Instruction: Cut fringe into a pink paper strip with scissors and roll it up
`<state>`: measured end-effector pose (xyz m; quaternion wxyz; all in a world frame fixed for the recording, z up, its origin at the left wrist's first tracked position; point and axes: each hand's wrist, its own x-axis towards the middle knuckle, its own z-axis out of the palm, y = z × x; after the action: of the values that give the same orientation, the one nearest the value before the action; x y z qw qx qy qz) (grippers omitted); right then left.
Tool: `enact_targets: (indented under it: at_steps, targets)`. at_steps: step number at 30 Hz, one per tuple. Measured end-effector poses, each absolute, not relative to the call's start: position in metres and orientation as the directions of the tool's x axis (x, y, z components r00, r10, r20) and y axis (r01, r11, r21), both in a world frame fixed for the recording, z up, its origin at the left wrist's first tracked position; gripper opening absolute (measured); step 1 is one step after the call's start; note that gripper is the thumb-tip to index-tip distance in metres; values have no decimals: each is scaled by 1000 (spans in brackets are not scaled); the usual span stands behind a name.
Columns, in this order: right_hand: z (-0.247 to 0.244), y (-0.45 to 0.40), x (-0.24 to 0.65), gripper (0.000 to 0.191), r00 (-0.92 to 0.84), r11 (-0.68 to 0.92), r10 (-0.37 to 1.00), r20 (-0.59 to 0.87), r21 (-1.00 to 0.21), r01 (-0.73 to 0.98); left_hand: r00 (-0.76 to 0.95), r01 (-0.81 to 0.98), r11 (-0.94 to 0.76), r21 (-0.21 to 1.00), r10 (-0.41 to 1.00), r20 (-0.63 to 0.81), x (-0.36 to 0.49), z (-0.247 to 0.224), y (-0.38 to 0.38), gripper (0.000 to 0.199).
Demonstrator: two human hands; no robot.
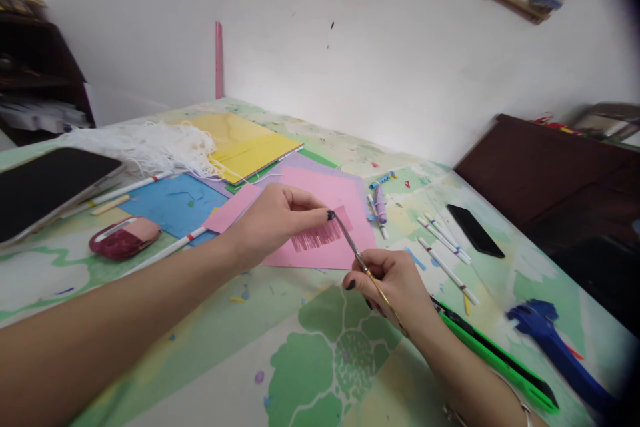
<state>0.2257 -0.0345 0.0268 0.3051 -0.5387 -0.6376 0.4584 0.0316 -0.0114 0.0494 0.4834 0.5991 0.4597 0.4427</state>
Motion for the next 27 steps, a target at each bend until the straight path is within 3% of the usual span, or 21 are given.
enact_targets:
  at_steps: [8,16,27]
  targets:
    - [27,-39,228,30,-318,111,948,-8,-929,353,173,114,-126,985,979,106,32,51,-11,15]
    - [23,-36,231,30,-342,96,939,-9,-952,289,101,134,-163,978,984,150,32,52,-11,15]
    - [23,-37,230,30,-356,102,934,-8,-952,287,166,77,-142,987,978,128,31,48,-10,14]
